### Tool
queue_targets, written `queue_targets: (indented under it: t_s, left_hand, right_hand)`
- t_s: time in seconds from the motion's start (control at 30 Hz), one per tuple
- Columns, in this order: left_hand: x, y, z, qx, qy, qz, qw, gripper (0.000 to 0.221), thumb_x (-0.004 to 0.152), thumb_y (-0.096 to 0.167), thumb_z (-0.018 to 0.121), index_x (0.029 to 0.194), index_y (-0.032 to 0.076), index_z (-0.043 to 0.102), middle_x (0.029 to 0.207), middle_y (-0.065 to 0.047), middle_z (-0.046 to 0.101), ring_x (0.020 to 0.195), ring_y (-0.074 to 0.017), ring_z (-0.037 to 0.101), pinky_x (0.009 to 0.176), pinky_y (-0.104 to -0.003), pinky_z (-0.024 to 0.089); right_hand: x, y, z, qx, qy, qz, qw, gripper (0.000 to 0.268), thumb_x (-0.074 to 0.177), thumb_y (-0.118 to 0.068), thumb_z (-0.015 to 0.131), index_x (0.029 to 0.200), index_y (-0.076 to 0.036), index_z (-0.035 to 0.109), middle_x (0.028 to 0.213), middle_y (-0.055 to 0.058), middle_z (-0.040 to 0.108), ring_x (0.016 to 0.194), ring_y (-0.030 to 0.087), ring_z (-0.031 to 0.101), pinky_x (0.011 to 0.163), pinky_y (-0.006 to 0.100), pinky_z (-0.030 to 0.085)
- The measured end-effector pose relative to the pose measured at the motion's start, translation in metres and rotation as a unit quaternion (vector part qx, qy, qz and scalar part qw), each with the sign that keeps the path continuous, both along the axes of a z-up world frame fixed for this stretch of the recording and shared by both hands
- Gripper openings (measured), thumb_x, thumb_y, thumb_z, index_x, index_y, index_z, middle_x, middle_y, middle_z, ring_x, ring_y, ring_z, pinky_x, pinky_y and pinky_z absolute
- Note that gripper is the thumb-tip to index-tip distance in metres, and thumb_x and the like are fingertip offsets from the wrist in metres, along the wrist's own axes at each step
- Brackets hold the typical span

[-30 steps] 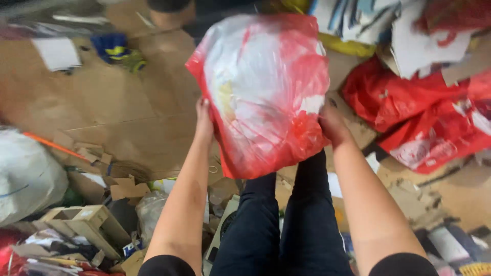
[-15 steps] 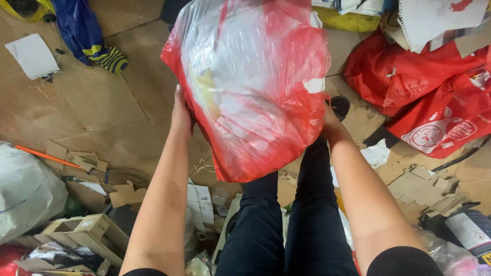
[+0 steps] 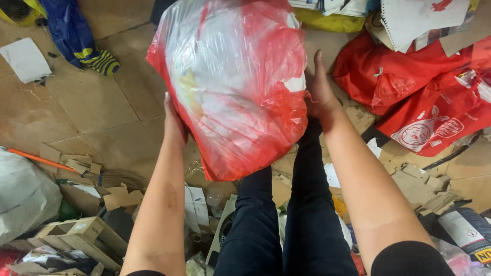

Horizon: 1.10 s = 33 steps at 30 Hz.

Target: Weighing bags of paper scraps and recording the weights in a notebook.

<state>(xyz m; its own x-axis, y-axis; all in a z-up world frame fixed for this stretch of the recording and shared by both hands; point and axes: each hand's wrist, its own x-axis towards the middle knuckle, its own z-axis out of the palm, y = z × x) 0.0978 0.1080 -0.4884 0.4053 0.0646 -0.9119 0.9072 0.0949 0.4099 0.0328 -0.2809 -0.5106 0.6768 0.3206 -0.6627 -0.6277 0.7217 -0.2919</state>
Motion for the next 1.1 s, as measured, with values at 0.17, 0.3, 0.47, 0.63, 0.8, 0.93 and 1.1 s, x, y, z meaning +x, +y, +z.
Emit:
queue_targets:
  t_s: [0.17,0.3,0.47,0.63,0.8,0.93,1.1]
  left_hand:
    - [-0.002,0.015,-0.019,-0.015,-0.057,-0.032,0.998,0.101,0.085,0.081,0.043,0.157,0.011,0.037,0.162,-0.008,0.042,0.147,-0.0267,0.041,0.118,-0.045,0.032]
    - [-0.009,0.015,-0.015,-0.061,-0.083,-0.037,0.994,0.100,0.088,0.081,0.040,0.158,0.011,0.034,0.163,-0.009,0.042,0.148,-0.0273,0.042,0.120,-0.043,0.034]
    - [-0.021,0.007,-0.011,-0.060,-0.126,-0.029,0.990,0.091,0.093,0.073,0.048,0.158,0.012,0.031,0.161,-0.009,0.043,0.145,-0.0264,0.044,0.119,-0.043,0.036]
    - [-0.032,0.007,-0.032,0.056,-0.171,-0.019,0.984,0.079,0.094,0.062,0.050,0.153,0.014,0.035,0.147,-0.012,0.051,0.132,-0.0275,0.055,0.110,-0.045,0.049]
    - [-0.066,-0.037,0.012,0.028,-0.183,0.015,0.982,0.074,0.100,0.063,0.044,0.156,0.015,0.036,0.152,-0.007,0.048,0.135,-0.0227,0.053,0.112,-0.041,0.046]
    - [-0.061,-0.105,0.036,-0.065,-0.090,0.087,0.990,0.070,0.099,0.061,0.042,0.148,0.012,0.048,0.141,-0.011,0.060,0.125,-0.0278,0.061,0.107,-0.043,0.049]
    - [-0.071,-0.182,0.035,-0.154,-0.061,0.103,0.981,0.063,0.100,0.058,0.043,0.139,0.010,0.053,0.128,-0.013,0.062,0.115,-0.0287,0.063,0.102,-0.047,0.051]
  right_hand:
    - [-0.005,0.011,-0.008,-0.023,-0.166,-0.040,0.985,0.103,0.086,-0.080,0.053,0.164,-0.017,0.027,0.165,0.010,0.038,0.150,0.030,0.040,0.123,0.050,0.035]
    - [0.004,0.024,-0.023,-0.041,-0.191,-0.070,0.978,0.096,0.089,-0.075,0.060,0.161,-0.019,0.033,0.160,0.003,0.042,0.147,0.023,0.042,0.124,0.045,0.036]
    - [-0.011,0.030,-0.032,0.048,0.072,-0.070,0.994,0.091,0.088,-0.077,0.050,0.155,-0.016,0.045,0.146,0.005,0.057,0.132,0.023,0.056,0.113,0.043,0.045]
    - [-0.034,0.032,0.027,-0.020,0.168,-0.076,0.983,0.099,0.083,-0.084,0.036,0.154,-0.016,0.042,0.148,0.011,0.058,0.133,0.027,0.058,0.111,0.045,0.046]
    - [-0.069,0.023,0.075,-0.005,0.148,-0.129,0.981,0.106,0.084,-0.086,0.026,0.155,-0.007,0.038,0.148,0.019,0.056,0.134,0.032,0.058,0.113,0.048,0.046]
    - [-0.088,-0.009,0.109,0.006,0.143,-0.196,0.970,0.107,0.087,-0.084,0.025,0.154,-0.003,0.041,0.148,0.019,0.056,0.133,0.033,0.058,0.113,0.048,0.045]
    - [-0.137,-0.052,0.133,0.016,0.153,-0.274,0.949,0.106,0.087,-0.085,0.027,0.152,-0.002,0.042,0.145,0.020,0.057,0.131,0.036,0.058,0.112,0.051,0.045]
